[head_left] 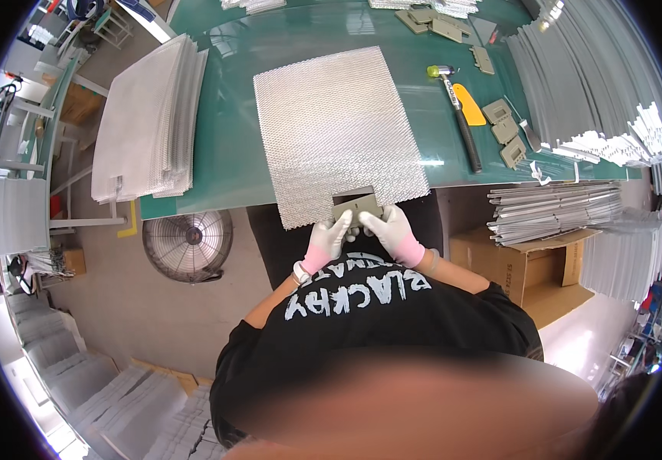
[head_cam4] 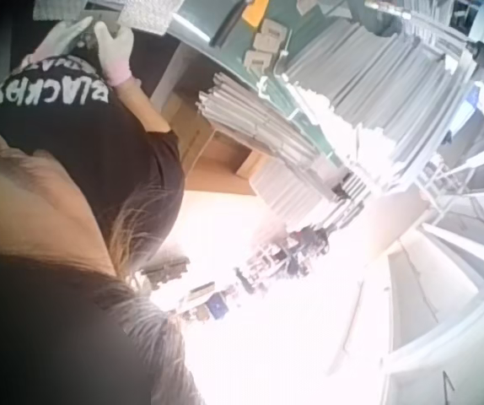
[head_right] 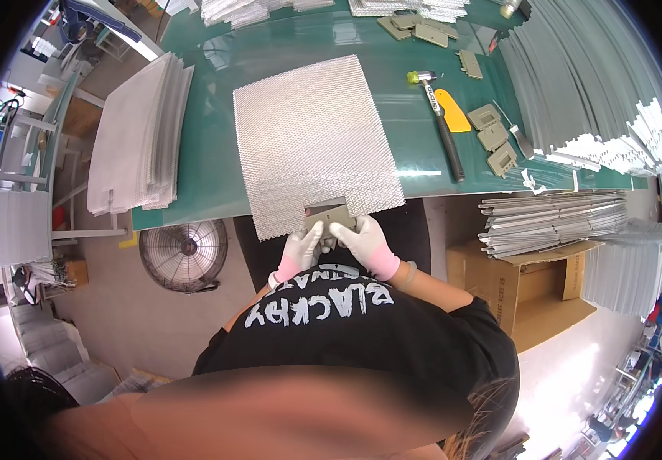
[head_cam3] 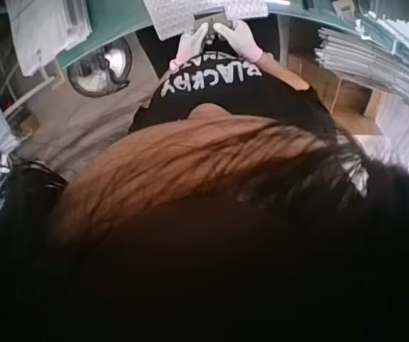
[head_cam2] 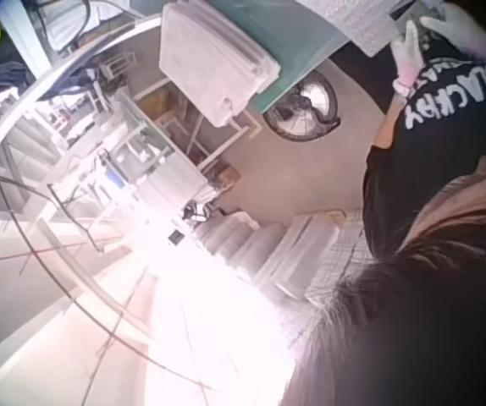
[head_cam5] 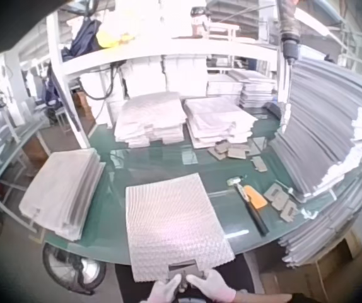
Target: Assembling metal mesh filters by attaching a frame and securing it with tools.
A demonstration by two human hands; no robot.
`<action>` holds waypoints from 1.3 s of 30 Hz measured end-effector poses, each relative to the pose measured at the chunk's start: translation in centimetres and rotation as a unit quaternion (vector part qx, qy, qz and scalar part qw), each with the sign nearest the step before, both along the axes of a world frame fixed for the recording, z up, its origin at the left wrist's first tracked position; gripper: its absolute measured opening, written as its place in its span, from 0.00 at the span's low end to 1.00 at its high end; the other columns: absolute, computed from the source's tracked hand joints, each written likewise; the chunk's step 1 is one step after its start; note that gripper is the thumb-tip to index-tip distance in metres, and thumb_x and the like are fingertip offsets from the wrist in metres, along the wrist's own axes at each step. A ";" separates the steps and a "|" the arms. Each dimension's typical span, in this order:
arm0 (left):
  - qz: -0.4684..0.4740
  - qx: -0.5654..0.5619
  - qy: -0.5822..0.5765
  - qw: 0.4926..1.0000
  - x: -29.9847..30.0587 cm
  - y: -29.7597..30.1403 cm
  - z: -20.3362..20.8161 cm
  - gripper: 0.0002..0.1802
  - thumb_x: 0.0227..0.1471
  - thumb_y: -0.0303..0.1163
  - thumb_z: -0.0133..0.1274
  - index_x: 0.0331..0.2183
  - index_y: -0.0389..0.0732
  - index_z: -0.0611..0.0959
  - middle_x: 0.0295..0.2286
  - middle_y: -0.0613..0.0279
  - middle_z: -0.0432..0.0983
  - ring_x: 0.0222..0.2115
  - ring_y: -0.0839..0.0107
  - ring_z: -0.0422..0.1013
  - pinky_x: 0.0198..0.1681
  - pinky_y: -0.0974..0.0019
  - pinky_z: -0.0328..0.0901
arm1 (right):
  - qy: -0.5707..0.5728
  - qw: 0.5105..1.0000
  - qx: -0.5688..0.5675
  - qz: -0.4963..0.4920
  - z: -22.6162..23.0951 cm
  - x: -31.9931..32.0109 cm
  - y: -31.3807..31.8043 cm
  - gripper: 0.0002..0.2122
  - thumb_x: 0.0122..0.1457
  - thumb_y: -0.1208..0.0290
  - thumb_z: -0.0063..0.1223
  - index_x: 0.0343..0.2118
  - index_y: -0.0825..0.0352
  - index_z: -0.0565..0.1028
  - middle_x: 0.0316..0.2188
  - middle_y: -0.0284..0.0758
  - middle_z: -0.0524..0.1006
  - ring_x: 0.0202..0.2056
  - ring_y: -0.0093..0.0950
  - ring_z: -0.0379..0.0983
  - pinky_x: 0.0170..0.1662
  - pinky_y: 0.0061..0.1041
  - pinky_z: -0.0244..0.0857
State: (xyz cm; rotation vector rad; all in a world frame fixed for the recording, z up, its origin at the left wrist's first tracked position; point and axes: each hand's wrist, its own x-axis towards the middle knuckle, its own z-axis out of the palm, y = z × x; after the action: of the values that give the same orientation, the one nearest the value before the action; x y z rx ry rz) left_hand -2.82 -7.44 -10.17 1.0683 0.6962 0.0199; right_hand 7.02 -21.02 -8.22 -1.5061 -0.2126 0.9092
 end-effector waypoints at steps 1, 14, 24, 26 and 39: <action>-0.003 -0.001 -0.001 1.000 0.0 0.4 0.0 0.22 0.59 0.47 0.54 0.31 0.34 0.82 0.18 0.68 0.74 0.19 0.80 0.68 0.21 0.74 0.61 | -0.014 0.999 0.004 -0.047 -0.4 -0.2 0.0 0.12 0.62 0.66 0.53 0.29 0.70 0.77 0.21 0.29 0.75 0.23 0.16 0.69 0.27 0.19 0.64; 0.005 -0.133 -0.030 0.991 -0.7 1.0 0.1 0.19 0.63 0.39 0.50 0.42 0.29 0.78 0.29 0.58 0.79 0.26 0.73 0.76 0.29 0.72 0.71 | 0.081 0.974 0.057 -0.202 -0.7 -0.2 0.2 0.10 0.63 0.66 0.53 0.30 0.68 0.75 0.25 0.27 0.75 0.25 0.14 0.68 0.29 0.16 0.62; -0.174 -0.298 -0.187 0.920 -2.1 2.4 -1.9 0.28 0.67 0.37 0.39 0.64 0.45 0.54 0.57 0.47 0.61 0.53 0.56 0.66 0.57 0.52 0.64 | 0.002 0.993 0.078 -0.088 -1.3 -0.6 -0.4 0.16 0.62 0.63 0.55 0.41 0.75 0.73 0.34 0.32 0.77 0.34 0.19 0.71 0.40 0.20 0.67; -0.472 0.156 -0.054 0.866 -2.2 4.8 0.6 0.28 0.66 0.41 0.40 0.63 0.41 0.59 0.59 0.45 0.62 0.53 0.61 0.68 0.58 0.57 0.62 | -0.003 0.996 0.087 0.028 -1.7 -0.5 -0.8 0.19 0.65 0.59 0.49 0.47 0.73 0.72 0.39 0.34 0.77 0.38 0.22 0.72 0.43 0.24 0.67; -0.369 0.756 -0.147 0.520 11.1 2.9 7.7 0.41 0.48 0.58 0.53 0.59 0.49 0.69 0.60 0.47 0.58 0.62 0.44 0.51 0.64 0.37 0.42 | -0.045 0.965 0.074 -0.248 -2.5 -1.6 -3.2 0.18 0.69 0.66 0.32 0.42 0.73 0.74 0.33 0.38 0.79 0.36 0.25 0.77 0.40 0.25 0.70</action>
State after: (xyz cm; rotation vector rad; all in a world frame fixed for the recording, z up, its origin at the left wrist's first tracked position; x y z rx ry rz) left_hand 8.30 -4.50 -2.48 2.9255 -0.4168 0.0808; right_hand 5.44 -24.20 -10.71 -1.3743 0.0351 0.4140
